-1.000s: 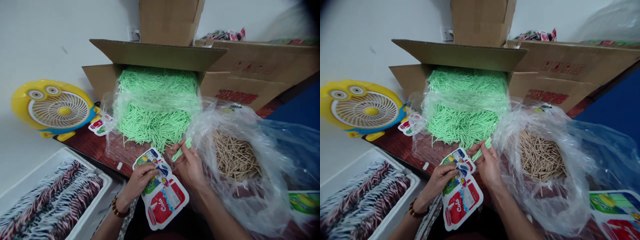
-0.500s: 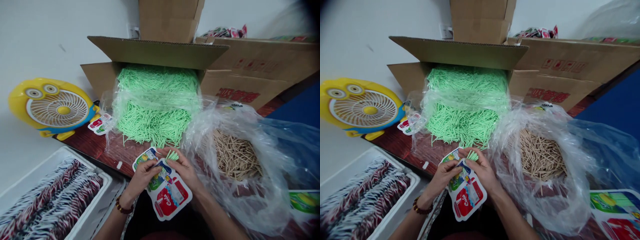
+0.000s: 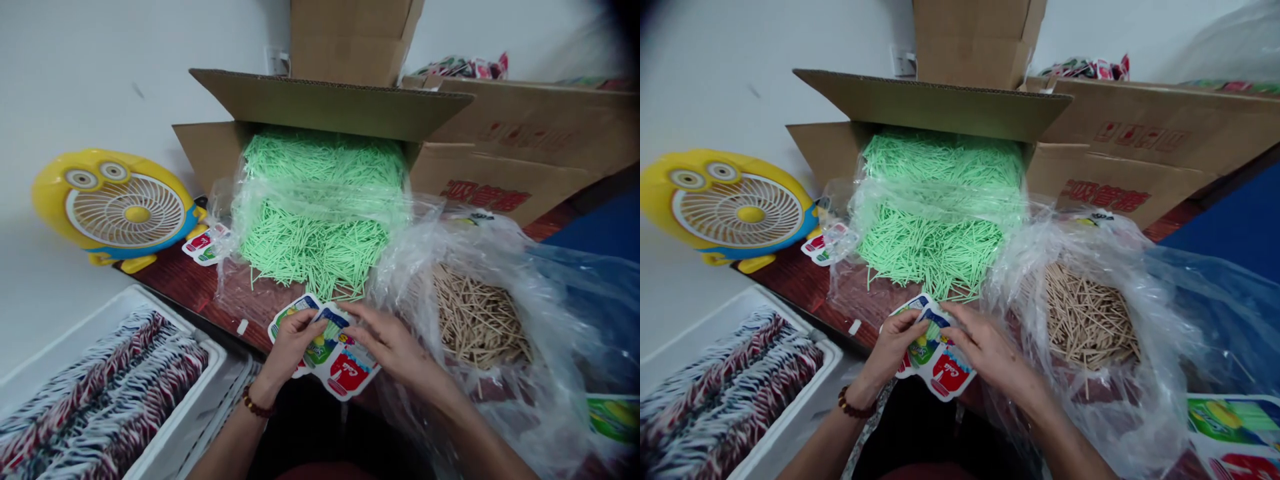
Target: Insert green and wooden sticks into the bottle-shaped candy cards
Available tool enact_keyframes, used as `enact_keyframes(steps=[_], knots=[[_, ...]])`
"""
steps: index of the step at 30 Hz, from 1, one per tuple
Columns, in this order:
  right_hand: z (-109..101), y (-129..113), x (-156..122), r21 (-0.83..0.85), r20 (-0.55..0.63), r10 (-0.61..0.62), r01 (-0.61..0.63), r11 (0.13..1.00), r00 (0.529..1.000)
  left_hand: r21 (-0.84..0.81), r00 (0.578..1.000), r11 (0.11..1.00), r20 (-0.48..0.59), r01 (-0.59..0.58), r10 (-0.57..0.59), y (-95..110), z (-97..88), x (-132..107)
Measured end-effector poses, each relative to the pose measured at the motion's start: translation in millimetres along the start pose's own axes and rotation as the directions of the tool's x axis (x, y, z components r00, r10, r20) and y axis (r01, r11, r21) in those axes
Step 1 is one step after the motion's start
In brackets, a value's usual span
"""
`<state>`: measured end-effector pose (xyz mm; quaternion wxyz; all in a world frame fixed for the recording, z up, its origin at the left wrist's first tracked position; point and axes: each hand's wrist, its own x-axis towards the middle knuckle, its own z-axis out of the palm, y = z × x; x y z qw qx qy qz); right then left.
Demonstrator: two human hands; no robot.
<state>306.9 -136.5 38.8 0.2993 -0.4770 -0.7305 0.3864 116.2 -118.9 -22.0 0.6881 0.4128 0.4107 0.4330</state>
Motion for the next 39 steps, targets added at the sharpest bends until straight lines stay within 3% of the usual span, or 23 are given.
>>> enact_keyframes(steps=[3,6,13,19,25,30,39], knots=[[-2.9,2.6,1.9,-0.019,0.024,-0.033,0.033,0.999,0.999,0.019,0.997,0.999,-0.059,-0.042,0.043,-1.1,0.9,1.4],[-5.1,8.6,4.1,0.074,-0.024,0.037,-0.035,0.997,0.999,-0.052,0.996,0.997,-0.082,-0.051,0.047,0.2,0.8,0.4],[0.9,21.0,9.0,0.207,-0.062,0.131,-0.115,0.972,0.99,-0.07,0.981,0.984,0.113,0.165,-0.156,10.8,-2.7,-7.6],[0.1,19.2,14.8,0.333,0.03,0.171,-0.171,0.928,0.985,-0.052,0.991,0.991,0.053,0.126,-0.123,7.1,-5.6,-6.9],[1.2,25.1,19.5,0.252,0.066,0.199,-0.209,0.945,0.978,0.056,0.99,0.99,0.046,0.13,-0.133,3.8,-5.6,-8.0],[7.7,27.1,22.3,0.271,0.052,0.226,-0.231,0.934,0.973,0.003,0.98,0.984,0.085,0.179,-0.178,5.9,-7.2,-12.1],[4.9,31.9,22.9,0.243,0.116,0.247,-0.269,0.932,0.962,-0.041,0.978,0.978,0.039,0.206,-0.205,-7.3,-11.7,-10.6]])
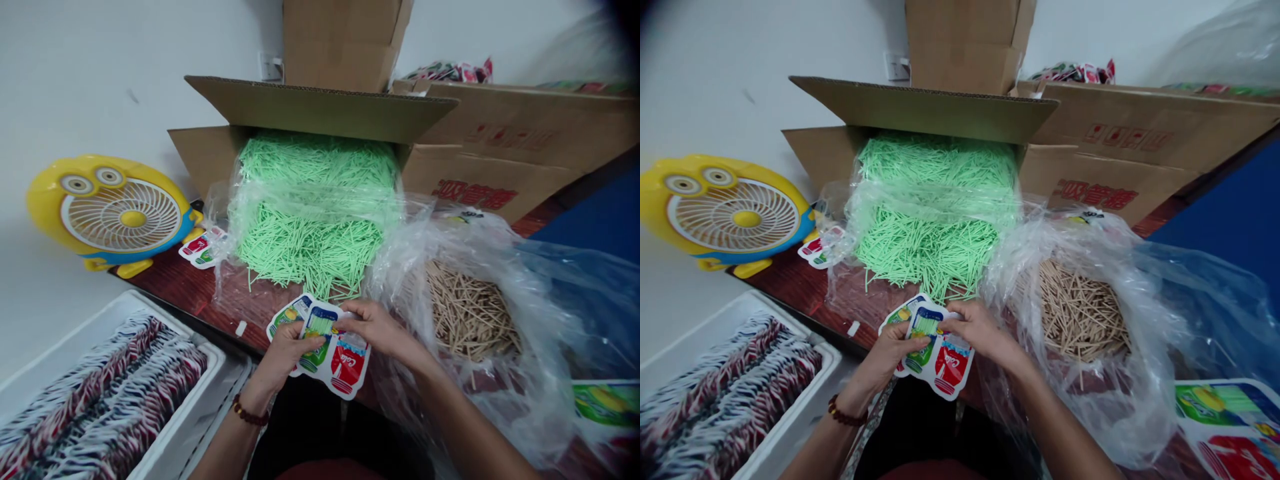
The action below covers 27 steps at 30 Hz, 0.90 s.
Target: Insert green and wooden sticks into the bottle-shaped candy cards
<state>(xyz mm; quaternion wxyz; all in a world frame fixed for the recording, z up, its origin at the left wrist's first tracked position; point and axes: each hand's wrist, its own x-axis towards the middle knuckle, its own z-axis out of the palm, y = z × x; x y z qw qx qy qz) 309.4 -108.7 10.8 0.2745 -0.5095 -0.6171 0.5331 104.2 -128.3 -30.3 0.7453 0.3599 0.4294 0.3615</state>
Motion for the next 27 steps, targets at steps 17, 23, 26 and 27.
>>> enact_keyframes(steps=[17,23,26,27], knots=[[-21.3,4.2,35.7,-0.602,-0.187,-0.08,-0.049,0.797,0.979,-0.033,0.997,0.997,-0.025,0.068,-0.069,-3.2,1.0,-17.7],[-8.4,6.5,67.9,-0.839,-0.015,-0.071,0.026,0.543,0.997,-0.072,0.997,0.995,-0.029,0.063,-0.066,-0.9,-12.4,-25.3],[-1.4,10.4,75.1,-0.876,0.04,-0.056,0.062,0.478,0.998,-0.087,0.998,0.995,-0.01,0.058,-0.059,-1.1,-14.7,-24.5],[0.0,11.2,76.3,-0.884,0.05,-0.053,0.069,0.463,0.997,-0.086,0.998,0.995,-0.004,0.056,-0.056,-1.6,-15.1,-24.0]])
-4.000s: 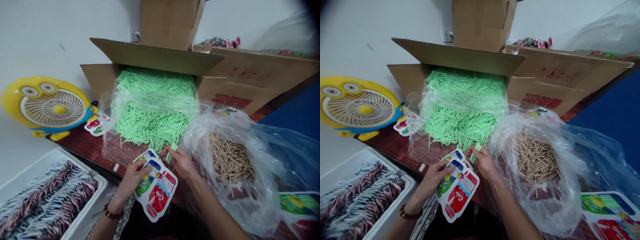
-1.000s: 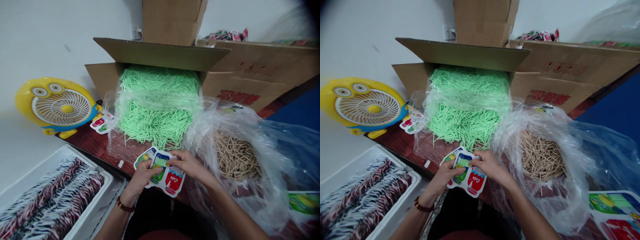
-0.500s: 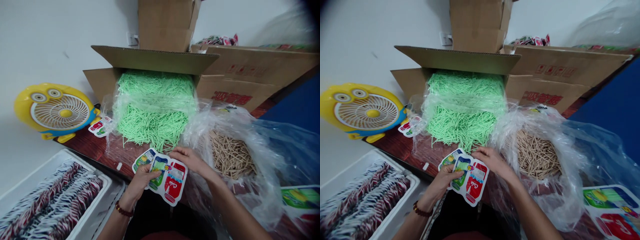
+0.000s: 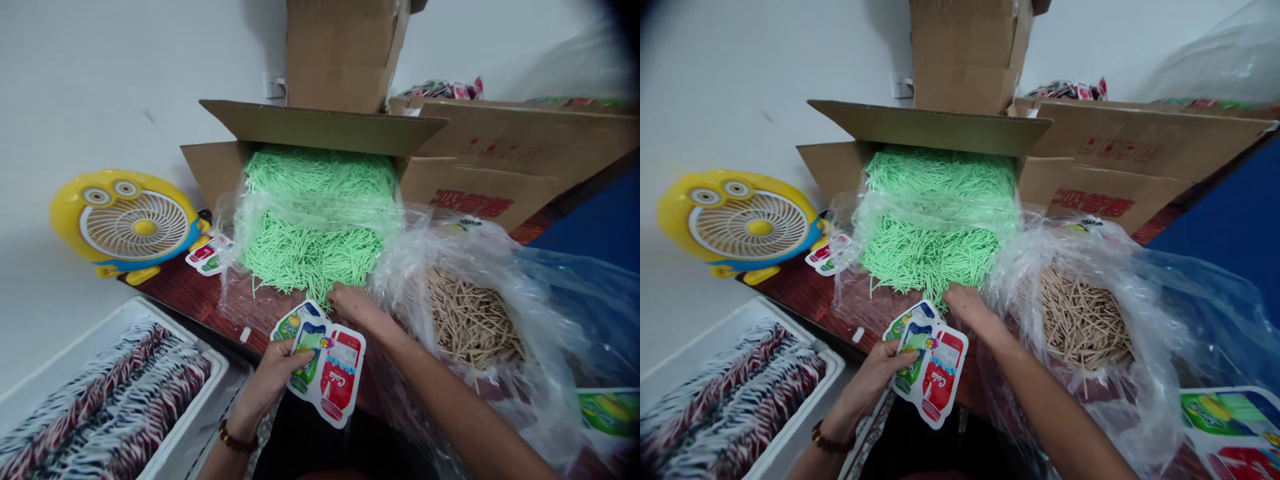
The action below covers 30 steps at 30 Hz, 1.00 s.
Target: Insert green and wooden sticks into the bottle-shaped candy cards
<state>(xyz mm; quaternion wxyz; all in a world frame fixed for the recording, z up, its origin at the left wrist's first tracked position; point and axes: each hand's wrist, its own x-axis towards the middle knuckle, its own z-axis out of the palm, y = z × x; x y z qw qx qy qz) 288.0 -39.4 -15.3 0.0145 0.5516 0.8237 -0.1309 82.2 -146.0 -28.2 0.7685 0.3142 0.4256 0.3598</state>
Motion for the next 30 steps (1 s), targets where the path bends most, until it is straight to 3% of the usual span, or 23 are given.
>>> enact_keyframes(steps=[6,10,13,16,19,22,26,30], knots=[[-9.6,2.8,-7.5,-0.002,-0.045,-0.012,0.011,1.0,0.999,0.014,1.0,1.0,0.021,-0.009,0.009,-1.2,0.3,0.7],[-20.4,11.4,-19.6,0.314,-0.233,0.034,0.042,0.948,0.972,0.054,0.998,0.998,0.05,-0.036,0.034,2.8,5.4,-2.6],[-26.5,11.8,-31.0,0.627,-0.304,0.108,0.113,0.771,0.947,0.084,0.998,0.996,0.051,-0.042,0.037,6.1,10.5,-3.9],[-34.8,0.0,-45.6,0.873,-0.283,0.193,0.168,0.458,0.939,0.114,0.998,0.993,0.052,-0.041,0.035,7.4,14.2,-3.2],[-43.9,-17.3,-59.6,0.95,-0.295,0.277,0.249,0.19,0.915,0.133,0.997,0.99,0.061,-0.056,0.048,6.9,16.6,-1.7],[-46.7,-28.9,-67.8,0.955,-0.295,0.328,0.275,0.109,0.897,0.143,0.997,0.988,0.064,-0.058,0.049,5.7,18.8,-0.6],[-39.5,-33.8,-69.8,0.975,-0.224,0.28,0.216,0.057,0.934,0.115,0.997,0.993,0.075,-0.035,0.026,4.2,21.3,0.4],[-30.8,-34.5,-68.5,0.982,-0.187,0.296,0.187,0.026,0.937,0.057,0.994,0.998,0.105,-0.022,0.016,4.0,23.4,1.1]])
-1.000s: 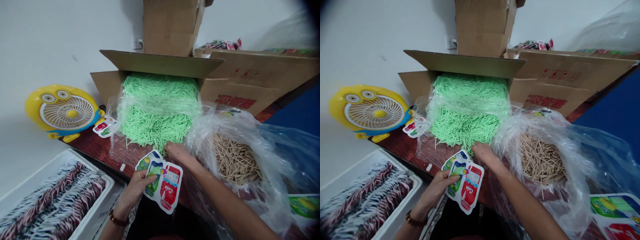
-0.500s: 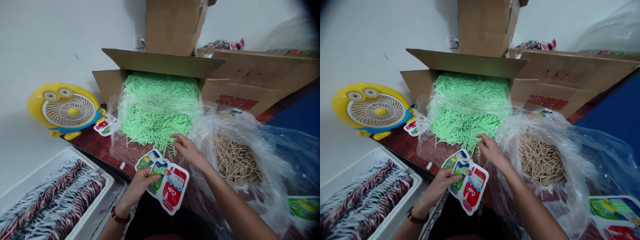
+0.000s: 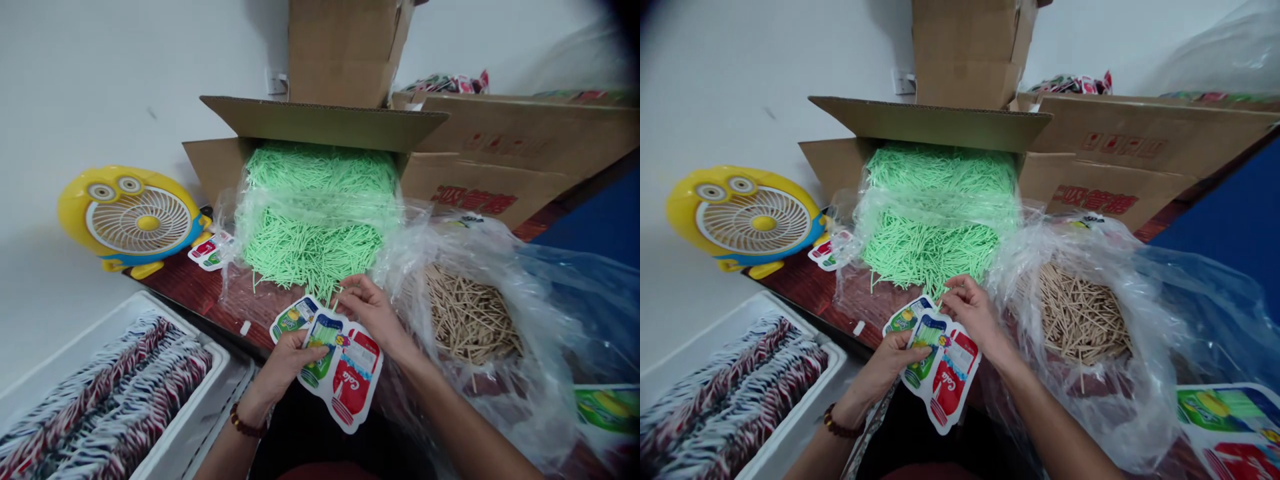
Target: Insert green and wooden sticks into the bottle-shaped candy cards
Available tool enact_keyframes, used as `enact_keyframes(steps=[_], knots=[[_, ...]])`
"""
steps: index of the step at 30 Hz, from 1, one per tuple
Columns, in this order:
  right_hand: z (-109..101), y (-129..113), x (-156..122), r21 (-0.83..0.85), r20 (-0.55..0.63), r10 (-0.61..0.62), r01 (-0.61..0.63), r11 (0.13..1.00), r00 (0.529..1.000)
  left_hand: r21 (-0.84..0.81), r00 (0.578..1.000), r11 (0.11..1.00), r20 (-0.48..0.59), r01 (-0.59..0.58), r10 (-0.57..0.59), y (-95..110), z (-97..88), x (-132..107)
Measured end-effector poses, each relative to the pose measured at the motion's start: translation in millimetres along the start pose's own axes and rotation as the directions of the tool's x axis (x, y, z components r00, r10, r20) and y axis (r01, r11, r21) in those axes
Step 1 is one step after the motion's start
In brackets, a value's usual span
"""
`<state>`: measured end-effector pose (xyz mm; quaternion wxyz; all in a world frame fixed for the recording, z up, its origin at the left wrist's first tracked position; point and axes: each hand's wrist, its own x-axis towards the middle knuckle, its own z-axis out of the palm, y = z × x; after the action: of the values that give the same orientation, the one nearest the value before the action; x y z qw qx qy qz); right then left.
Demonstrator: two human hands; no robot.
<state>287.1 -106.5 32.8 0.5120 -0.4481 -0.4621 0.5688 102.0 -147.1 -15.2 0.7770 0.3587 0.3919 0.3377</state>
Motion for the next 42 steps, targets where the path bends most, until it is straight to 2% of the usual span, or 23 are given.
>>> enact_keyframes(steps=[7,12,15,18,20,22,25,27,30,32,37,42], knots=[[-3.2,9.5,-2.8,-0.073,0.027,0.064,-0.062,0.995,0.998,-0.052,1.0,0.999,0.002,0.007,-0.007,0.3,3.8,1.3],[-6.5,13.8,-4.4,-0.241,0.094,-0.05,0.072,0.968,0.994,-0.061,1.0,0.998,-0.015,-0.003,0.002,-1.1,4.4,3.2],[-8.1,12.3,-4.6,-0.32,0.218,-0.047,0.116,0.94,0.975,-0.053,1.0,0.999,0.006,-0.008,0.008,-0.5,5.0,4.1],[-9.3,9.3,-3.2,-0.338,0.369,0.049,0.086,0.937,0.928,-0.05,0.999,0.999,0.033,-0.018,0.02,-0.4,7.1,5.1],[-11.5,6.6,-1.4,-0.337,0.426,0.091,0.065,0.939,0.9,-0.058,0.998,0.998,0.046,-0.029,0.031,-1.1,8.5,6.0],[-16.3,2.8,-0.1,-0.338,0.421,0.099,0.054,0.94,0.902,-0.066,0.998,0.997,0.038,-0.04,0.042,-1.4,9.0,6.9],[-28.1,-3.3,-2.0,-0.346,0.332,0.12,0.003,0.938,0.936,-0.068,0.999,0.997,-0.005,-0.044,0.044,0.0,8.2,8.5],[-36.3,-4.5,-6.3,-0.413,0.303,0.148,-0.01,0.911,0.942,-0.069,0.998,0.996,-0.033,-0.049,0.046,1.7,8.2,9.8],[-43.9,-0.7,-15.3,-0.56,0.295,0.144,0.049,0.827,0.945,-0.03,0.997,0.998,-0.047,-0.061,0.06,3.1,12.8,12.3],[-45.0,1.9,-21.2,-0.601,0.286,0.116,0.084,0.795,0.951,0.035,0.995,0.996,-0.055,-0.077,0.078,2.7,19.3,13.9],[-44.7,-1.2,-31.6,-0.609,0.306,0.061,0.146,0.78,0.95,0.23,0.983,0.966,-0.11,-0.117,0.146,0.1,37.6,15.8],[-51.6,-5.0,-42.7,-0.632,0.287,0.026,0.169,0.757,0.957,0.308,0.993,0.947,-0.049,-0.09,0.11,0.9,47.8,13.5]])
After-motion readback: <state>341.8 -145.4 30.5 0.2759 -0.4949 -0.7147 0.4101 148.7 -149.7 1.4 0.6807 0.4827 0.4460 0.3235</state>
